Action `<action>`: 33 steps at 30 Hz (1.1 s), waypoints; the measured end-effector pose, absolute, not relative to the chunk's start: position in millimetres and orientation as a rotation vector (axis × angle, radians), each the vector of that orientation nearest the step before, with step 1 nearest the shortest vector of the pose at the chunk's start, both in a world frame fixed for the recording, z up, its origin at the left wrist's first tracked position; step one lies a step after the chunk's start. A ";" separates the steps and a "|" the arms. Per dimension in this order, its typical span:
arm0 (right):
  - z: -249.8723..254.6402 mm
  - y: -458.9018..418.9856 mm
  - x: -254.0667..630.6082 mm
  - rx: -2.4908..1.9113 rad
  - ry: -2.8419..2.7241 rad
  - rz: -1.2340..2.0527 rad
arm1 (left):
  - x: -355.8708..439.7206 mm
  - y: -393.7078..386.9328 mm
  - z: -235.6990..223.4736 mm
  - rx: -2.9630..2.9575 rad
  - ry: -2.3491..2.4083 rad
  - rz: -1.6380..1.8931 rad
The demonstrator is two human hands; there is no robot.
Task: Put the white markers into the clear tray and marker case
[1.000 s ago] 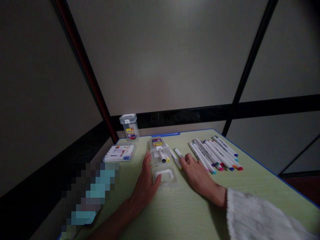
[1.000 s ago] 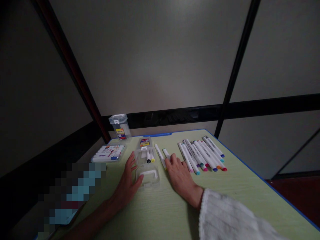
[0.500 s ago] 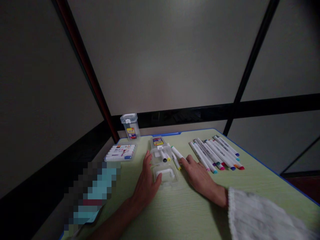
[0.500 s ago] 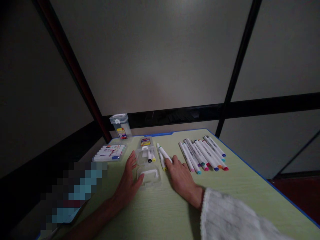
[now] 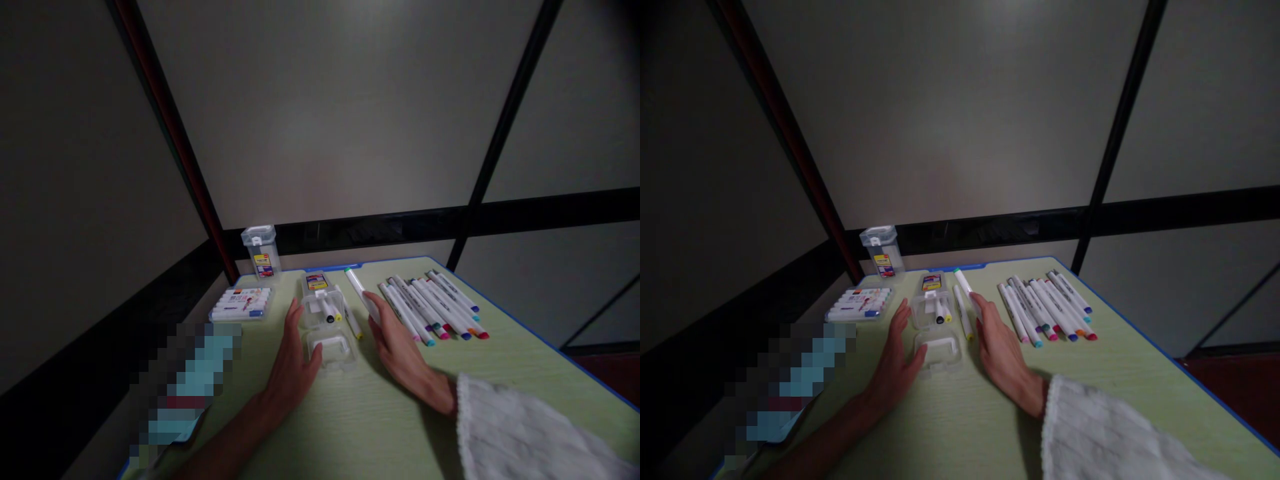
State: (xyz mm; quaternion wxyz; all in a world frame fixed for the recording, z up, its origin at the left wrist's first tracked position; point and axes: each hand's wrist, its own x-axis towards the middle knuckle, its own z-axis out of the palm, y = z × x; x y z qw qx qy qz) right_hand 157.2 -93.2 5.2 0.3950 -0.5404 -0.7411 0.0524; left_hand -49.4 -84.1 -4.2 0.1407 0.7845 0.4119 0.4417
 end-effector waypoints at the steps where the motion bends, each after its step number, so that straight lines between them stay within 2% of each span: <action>1: 5.0 -93.0 157.1 -1.358 -1.869 0.144 | -49.2 -84.8 -3.0 2.268 1.192 1.282; 17: 7.9 -97.0 155.1 -1.119 -1.888 0.257 | -50.4 -89.1 5.7 2.512 1.173 1.422; 33: 7.6 -99.4 154.1 -1.013 -1.967 0.218 | -51.0 -91.2 6.5 2.586 1.161 1.394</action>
